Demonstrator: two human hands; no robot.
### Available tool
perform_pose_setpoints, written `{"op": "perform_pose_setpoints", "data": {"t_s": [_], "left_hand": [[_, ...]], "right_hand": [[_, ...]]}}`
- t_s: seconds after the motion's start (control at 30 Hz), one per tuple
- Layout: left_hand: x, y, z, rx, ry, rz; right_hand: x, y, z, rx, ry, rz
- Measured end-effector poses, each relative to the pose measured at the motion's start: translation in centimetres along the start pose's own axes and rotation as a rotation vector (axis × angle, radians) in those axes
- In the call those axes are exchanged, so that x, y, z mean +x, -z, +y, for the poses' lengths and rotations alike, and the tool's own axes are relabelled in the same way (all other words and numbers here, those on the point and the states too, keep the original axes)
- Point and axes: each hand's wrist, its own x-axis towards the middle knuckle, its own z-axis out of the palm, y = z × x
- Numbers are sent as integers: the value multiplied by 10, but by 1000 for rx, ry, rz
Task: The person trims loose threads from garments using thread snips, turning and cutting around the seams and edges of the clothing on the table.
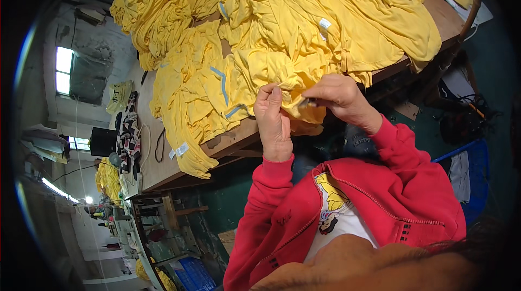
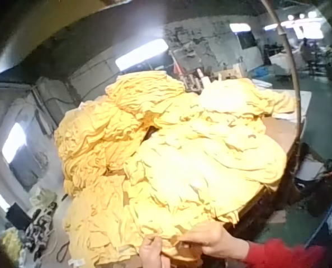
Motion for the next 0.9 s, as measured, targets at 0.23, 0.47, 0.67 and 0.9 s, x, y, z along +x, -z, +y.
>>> {"op": "perform_pose_setpoints", "data": {"t_s": [0.23,0.47,0.67,0.9], "left_hand": [[-9,-17,6,154,-73,46],[-5,-1,54,582,-412,139],[8,103,86,1053,-364,235],[13,135,65,1862,-538,-53]], "right_hand": [[13,-3,-11,617,-569,46],[77,15,27,506,-559,339],[111,34,54,-238,-161,703],[17,-93,11,-595,360,-86]]}}
